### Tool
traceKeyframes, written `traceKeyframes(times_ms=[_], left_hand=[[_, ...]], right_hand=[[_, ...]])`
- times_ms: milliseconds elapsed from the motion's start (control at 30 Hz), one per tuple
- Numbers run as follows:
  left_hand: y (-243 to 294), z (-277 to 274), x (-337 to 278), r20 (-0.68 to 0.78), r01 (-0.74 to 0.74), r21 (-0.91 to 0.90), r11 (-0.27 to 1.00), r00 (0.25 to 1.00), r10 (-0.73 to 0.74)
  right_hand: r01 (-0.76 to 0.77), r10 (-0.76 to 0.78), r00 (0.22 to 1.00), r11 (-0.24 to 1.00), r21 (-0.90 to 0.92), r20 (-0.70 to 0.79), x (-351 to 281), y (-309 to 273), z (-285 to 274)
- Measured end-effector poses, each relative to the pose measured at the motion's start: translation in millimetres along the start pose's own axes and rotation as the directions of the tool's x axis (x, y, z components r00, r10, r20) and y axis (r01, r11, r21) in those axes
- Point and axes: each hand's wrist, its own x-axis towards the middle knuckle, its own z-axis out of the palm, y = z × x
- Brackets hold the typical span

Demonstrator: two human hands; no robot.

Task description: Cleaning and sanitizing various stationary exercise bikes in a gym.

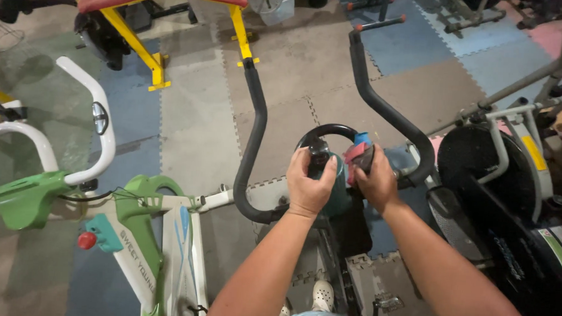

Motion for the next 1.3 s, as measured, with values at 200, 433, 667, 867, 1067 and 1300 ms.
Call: traceKeyframes(times_ms=[200,433,667,867,1067,1300], left_hand=[[-4.9,0.7,-0.4,0.026,0.001,0.007,1.000,1.000,-0.001],[0.2,-7.0,7.8,0.142,-0.032,0.028,0.999,0.989,0.027],[-5.0,-14.2,-2.5,0.299,0.042,0.047,0.998,0.953,-0.054],[-5.4,-15.8,-4.5,0.298,0.092,0.031,0.995,0.950,-0.097],[-13.8,-19.4,-10.1,0.260,0.177,0.127,0.976,0.943,-0.205],[-29.8,-44.1,-14.3,0.114,0.372,0.077,0.925,0.919,-0.379]], right_hand=[[0.039,-0.040,0.997,0.999,0.008,0.062,39.0,-50.7,-22.9],[0.425,-0.318,0.896,0.816,-0.392,0.310,102.6,-73.2,8.2],[0.126,-0.140,0.969,0.989,0.079,0.204,54.0,-65.7,-33.3],[-0.450,0.361,0.889,0.801,0.395,0.281,-12.6,-75.4,-60.8],[-0.107,0.071,0.986,0.964,0.244,0.151,-42.2,-43.2,-44.4],[0.131,-0.100,0.986,0.958,-0.255,0.132,-54.3,21.6,-40.4]])
